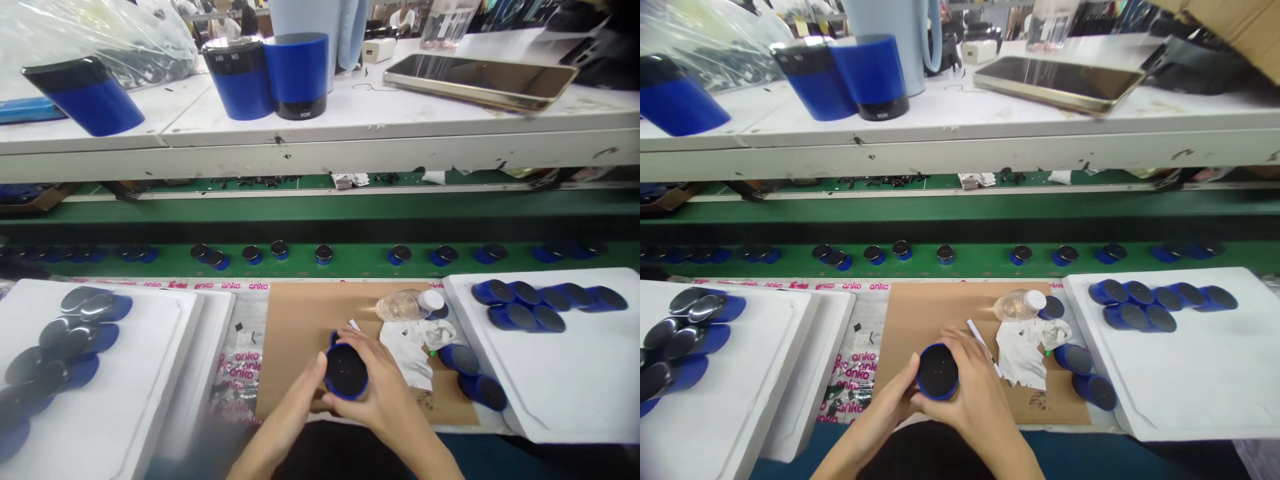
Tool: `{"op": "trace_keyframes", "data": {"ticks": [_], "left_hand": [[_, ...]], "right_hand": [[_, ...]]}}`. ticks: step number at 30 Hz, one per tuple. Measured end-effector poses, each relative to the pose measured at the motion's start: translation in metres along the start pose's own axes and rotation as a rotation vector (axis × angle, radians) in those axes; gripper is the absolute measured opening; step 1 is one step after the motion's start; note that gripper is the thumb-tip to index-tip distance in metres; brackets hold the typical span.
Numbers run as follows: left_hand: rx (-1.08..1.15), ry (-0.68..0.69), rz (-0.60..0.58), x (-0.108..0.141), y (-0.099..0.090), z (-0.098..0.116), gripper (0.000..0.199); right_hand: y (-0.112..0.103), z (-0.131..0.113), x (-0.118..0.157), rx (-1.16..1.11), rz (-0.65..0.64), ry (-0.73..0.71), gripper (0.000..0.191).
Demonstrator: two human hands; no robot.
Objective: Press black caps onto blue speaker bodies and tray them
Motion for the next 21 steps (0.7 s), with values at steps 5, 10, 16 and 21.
{"op": "trace_keyframes", "data": {"ticks": [5,10,16,21], "left_hand": [[-0.193,0.205,0.323,-0.015,-0.077,0.008,0.066],[-0.184,0.246,0.531,0.015,-0.152,0.033,0.056],[-0.046,0.269,0.727,0.033,-0.236,0.053,0.064],[-0.036,0.360,0.757,0.027,-0.270,0.069,0.055]], "right_hand": [[0.026,0.112,0.035,0.236,0.072,0.186,0.047],[-0.027,0.189,0.078,0.392,0.484,0.331,0.039],[-0.103,0.222,0.063,0.490,0.888,0.319,0.059],[-0.137,0.272,-0.008,0.437,0.910,0.317,0.048]]}}
Point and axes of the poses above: each hand's wrist, its own x-axis away from the middle knuckle, its own y-axis out of the palm, z = x × y, the point moved 9 cm from there along -x, towards the middle knuckle, and after that the axes turned 11 degrees about z, right-handed, at the moved point
